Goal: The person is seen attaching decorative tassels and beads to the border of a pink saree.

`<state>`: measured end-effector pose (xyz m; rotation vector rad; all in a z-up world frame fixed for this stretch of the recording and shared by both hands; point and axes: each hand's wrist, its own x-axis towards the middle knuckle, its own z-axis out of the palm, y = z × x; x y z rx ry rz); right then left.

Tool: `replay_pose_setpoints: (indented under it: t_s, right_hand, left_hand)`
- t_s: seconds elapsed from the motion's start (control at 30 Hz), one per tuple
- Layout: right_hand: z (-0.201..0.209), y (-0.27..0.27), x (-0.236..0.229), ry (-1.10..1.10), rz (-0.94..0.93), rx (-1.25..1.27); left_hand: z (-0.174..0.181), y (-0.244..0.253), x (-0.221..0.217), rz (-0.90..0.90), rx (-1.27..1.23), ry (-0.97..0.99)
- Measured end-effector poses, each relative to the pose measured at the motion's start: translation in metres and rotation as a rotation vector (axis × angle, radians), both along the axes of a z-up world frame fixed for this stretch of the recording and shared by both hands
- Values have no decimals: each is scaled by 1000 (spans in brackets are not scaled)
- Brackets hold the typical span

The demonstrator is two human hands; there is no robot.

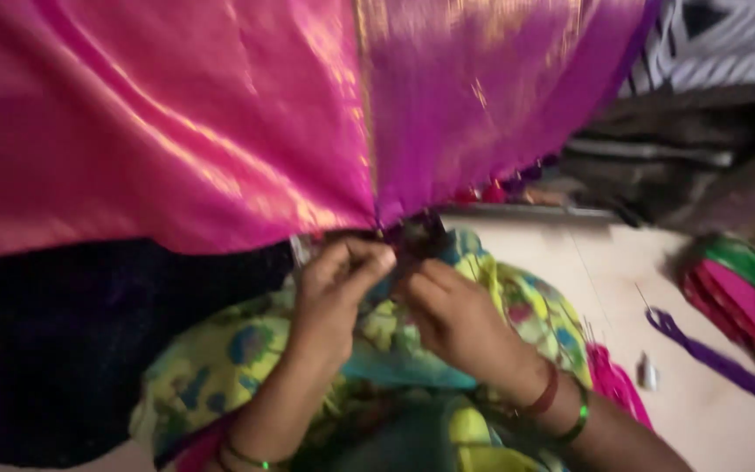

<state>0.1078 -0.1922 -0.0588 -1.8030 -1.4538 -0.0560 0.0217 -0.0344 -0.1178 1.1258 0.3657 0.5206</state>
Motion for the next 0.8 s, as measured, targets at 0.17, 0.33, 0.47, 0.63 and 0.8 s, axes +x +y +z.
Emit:
replay_pose_setpoints:
  t_s: [0.17,0.33,0.47,0.63,0.8]
  right_hand:
    - [-57,-78,22,-73,-47,-299]
    - [-119,-166,5,159,163,-720]
    - [-331,-294,56,-376,192,-580]
    - [-420,-353,85,19,132,-588]
    - [-385,-358,149,401,85,-593]
  left_hand:
    - [-11,4,1,51,-46,-19]
    - [-12,9,-3,247,277,-149]
    - [3,13,4,358,634,-199]
    - [14,15,22,66,-155,-314]
    - [8,14,27,17,-300,-396]
